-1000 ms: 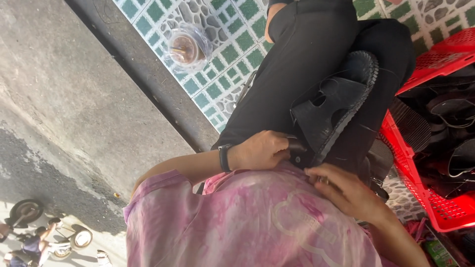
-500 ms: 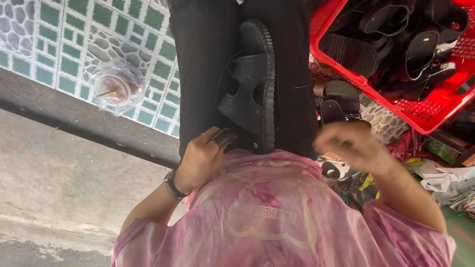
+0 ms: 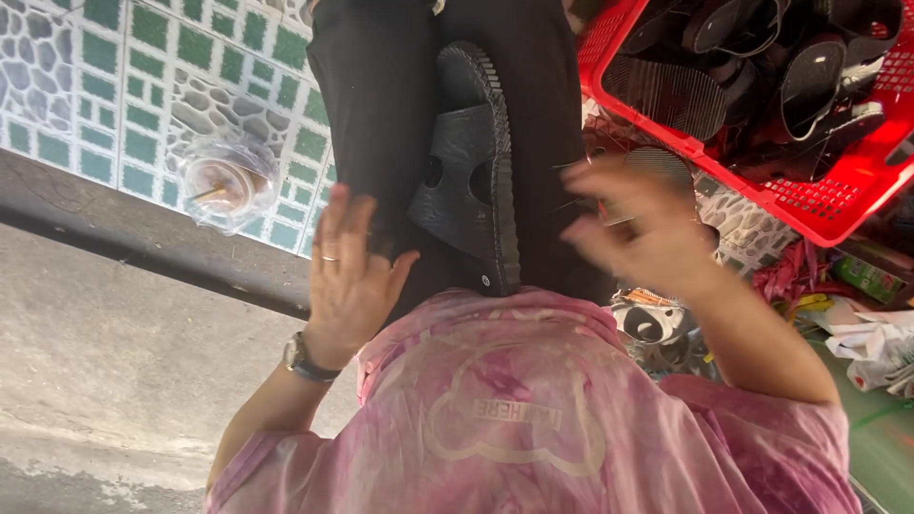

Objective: The person sits on the floor and sews a black shoe using a needle and thread. They hold the shoe between their legs and repeatedly push the needle through the sole and upper, pulling the thread tight to secure the stitches.

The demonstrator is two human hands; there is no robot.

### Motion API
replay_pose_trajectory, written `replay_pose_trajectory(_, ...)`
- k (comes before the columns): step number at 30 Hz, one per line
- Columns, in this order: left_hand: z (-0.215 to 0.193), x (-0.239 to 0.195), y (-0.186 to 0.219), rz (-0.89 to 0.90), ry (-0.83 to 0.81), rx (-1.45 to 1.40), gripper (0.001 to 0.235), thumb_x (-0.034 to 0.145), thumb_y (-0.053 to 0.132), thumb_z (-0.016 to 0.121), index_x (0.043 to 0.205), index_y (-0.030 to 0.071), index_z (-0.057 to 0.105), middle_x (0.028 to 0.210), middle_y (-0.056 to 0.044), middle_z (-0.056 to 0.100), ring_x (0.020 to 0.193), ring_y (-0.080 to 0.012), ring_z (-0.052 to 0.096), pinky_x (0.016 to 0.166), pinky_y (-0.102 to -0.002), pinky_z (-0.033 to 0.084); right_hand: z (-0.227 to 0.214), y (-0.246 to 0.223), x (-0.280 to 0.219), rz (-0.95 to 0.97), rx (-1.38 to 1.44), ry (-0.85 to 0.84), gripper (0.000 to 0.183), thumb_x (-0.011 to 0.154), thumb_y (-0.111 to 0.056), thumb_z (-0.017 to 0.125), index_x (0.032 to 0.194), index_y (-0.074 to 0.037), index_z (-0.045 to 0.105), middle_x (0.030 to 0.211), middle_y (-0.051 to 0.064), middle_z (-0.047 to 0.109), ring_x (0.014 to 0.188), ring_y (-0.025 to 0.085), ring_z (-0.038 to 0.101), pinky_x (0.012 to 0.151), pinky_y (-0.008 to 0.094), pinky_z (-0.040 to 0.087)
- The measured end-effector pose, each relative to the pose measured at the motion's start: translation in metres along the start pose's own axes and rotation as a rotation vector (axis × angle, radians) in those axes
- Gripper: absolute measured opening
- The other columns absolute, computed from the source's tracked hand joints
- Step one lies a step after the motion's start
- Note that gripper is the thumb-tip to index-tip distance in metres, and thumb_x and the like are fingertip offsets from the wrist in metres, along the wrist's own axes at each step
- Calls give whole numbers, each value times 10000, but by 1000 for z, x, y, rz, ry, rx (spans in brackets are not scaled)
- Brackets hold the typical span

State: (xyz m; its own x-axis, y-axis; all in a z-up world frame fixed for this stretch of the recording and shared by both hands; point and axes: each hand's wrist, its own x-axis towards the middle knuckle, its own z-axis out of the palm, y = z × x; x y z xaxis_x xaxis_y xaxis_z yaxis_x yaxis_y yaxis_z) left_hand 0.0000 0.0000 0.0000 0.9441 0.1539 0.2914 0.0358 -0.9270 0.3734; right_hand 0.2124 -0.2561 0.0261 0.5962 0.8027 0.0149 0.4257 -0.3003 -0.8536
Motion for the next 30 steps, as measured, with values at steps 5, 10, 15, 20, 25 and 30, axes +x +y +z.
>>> replay_pose_trajectory(5, -22, 6, 0, -187, -137, -812, 312, 870, 153, 706, 608, -11, 665, 1176, -202, 633, 1115, -374, 613, 861, -416, 548, 46, 7, 2, -205, -367, -98, 304, 904, -149, 672, 1206, -175, 708, 679, 4, 622, 588, 187, 614, 592, 318, 541)
replay_pose_trajectory(10, -12, 30, 5, -262, -119, -1743, 291, 979, 122, 585, 893, -128, 708, 875, -264, 682, 825, -383, 683, 853, -525, 570, 50, -2, 27, -539, -646, -47, 382, 993, -147, 537, 1348, -152, 677, 549, -51, 490, 437, 106, 477, 475, 235, 502)
replay_pose_trajectory(15, 28, -13, -33, -782, 74, -1643, 492, 1086, 279, 462, 798, -101, 584, 585, -73, 332, 508, -180, 339, 508, -309, 365, 56, 11, 19, -533, -701, -74, 362, 1001, -207, 573, 1341, -197, 696, 497, -27, 461, 409, 122, 507, 447, 228, 470)
replay_pose_trajectory(20, -14, 27, -64, -468, -60, -666, 214, 988, 154, 643, 1043, -51, 617, 1126, -219, 593, 924, -313, 496, 833, -441, 430, 43, 7, 3, -420, -639, -137, 389, 988, -240, 589, 1374, -243, 638, 808, -3, 485, 576, 140, 560, 511, 272, 505)
replay_pose_trajectory(25, 11, 30, -4, -156, -57, -457, 852, 760, 418, 904, 1366, -63, 548, 1498, -257, 400, 1449, -500, 301, 1226, -579, 279, 41, -7, -8, -352, -731, -206, 415, 948, -104, 541, 1304, -276, 666, 1063, 20, 487, 718, 107, 572, 569, 238, 518)
replay_pose_trajectory(30, 79, 18, 17, -55, 89, -456, 1199, 537, 662, 856, 1470, 16, 469, 1360, -235, 503, 1255, -419, 541, 1113, -542, 424, 37, -29, -1, -418, -1017, -204, 460, 795, -141, 572, 1232, -259, 660, 832, -26, 401, 564, 87, 467, 460, 224, 461)
